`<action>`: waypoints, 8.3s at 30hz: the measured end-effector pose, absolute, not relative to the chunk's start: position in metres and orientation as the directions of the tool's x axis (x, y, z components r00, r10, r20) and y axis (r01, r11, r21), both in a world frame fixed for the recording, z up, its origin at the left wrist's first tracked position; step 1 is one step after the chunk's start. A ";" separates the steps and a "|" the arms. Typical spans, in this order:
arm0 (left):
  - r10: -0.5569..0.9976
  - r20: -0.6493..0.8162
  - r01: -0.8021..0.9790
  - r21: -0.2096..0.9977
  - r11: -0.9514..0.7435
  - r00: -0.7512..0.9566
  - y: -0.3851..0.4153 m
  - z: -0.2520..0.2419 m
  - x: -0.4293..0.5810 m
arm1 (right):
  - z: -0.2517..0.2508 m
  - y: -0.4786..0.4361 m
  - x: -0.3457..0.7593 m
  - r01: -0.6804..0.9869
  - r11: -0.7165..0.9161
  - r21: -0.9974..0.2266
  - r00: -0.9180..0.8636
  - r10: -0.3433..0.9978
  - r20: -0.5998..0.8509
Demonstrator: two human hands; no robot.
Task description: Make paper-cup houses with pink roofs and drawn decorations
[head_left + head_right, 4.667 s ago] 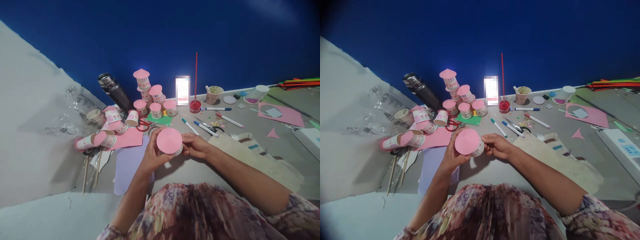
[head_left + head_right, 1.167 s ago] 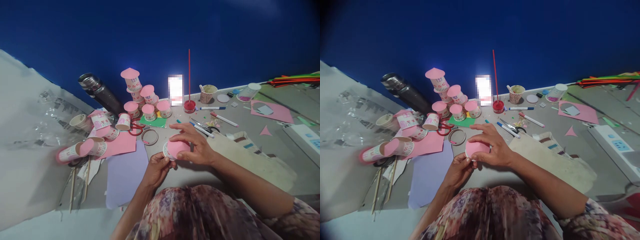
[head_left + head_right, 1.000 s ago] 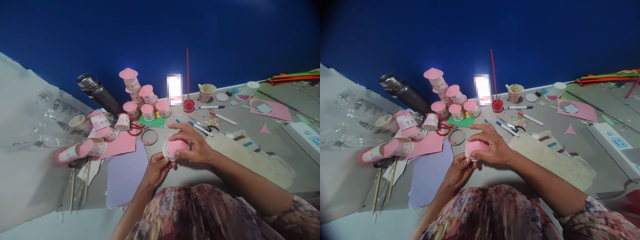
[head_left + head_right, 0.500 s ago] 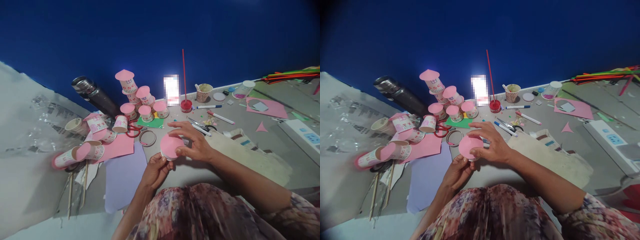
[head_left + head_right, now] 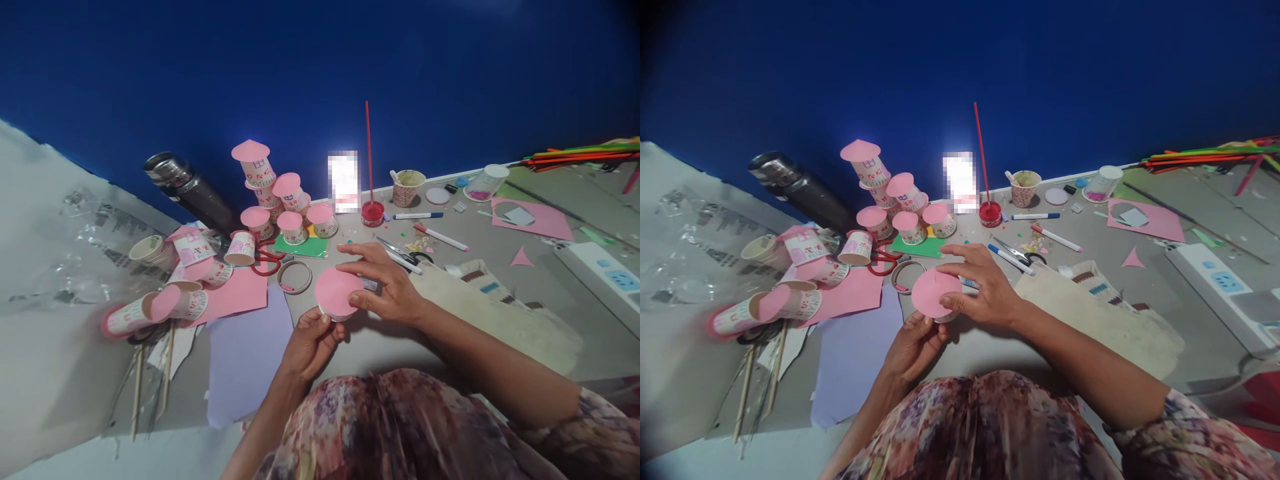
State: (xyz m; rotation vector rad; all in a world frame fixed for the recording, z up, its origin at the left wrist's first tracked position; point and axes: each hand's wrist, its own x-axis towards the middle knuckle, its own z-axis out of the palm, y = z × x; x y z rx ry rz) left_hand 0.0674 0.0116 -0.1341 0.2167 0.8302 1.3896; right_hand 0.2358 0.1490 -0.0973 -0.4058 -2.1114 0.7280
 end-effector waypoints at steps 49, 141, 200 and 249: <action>0.924 -0.383 -0.744 0.611 0.270 0.020 0.010 -0.140 0.069 | -0.093 0.151 0.239 -0.018 0.677 -0.736 -0.632 0.563 0.533; 0.936 -0.346 -0.840 0.486 0.241 0.068 0.006 -0.150 0.069 | -0.101 0.138 0.234 0.017 0.811 -0.584 -0.599 0.476 0.644; 0.926 -0.361 -0.806 0.514 0.293 0.106 0.007 -0.140 0.068 | -0.081 0.151 0.246 -0.050 0.746 -0.664 -0.718 0.435 0.543; 0.875 -0.409 -0.668 0.730 0.144 -0.258 0.011 -0.132 0.072 | -0.102 0.151 0.235 0.102 0.607 -0.788 -0.595 0.672 0.441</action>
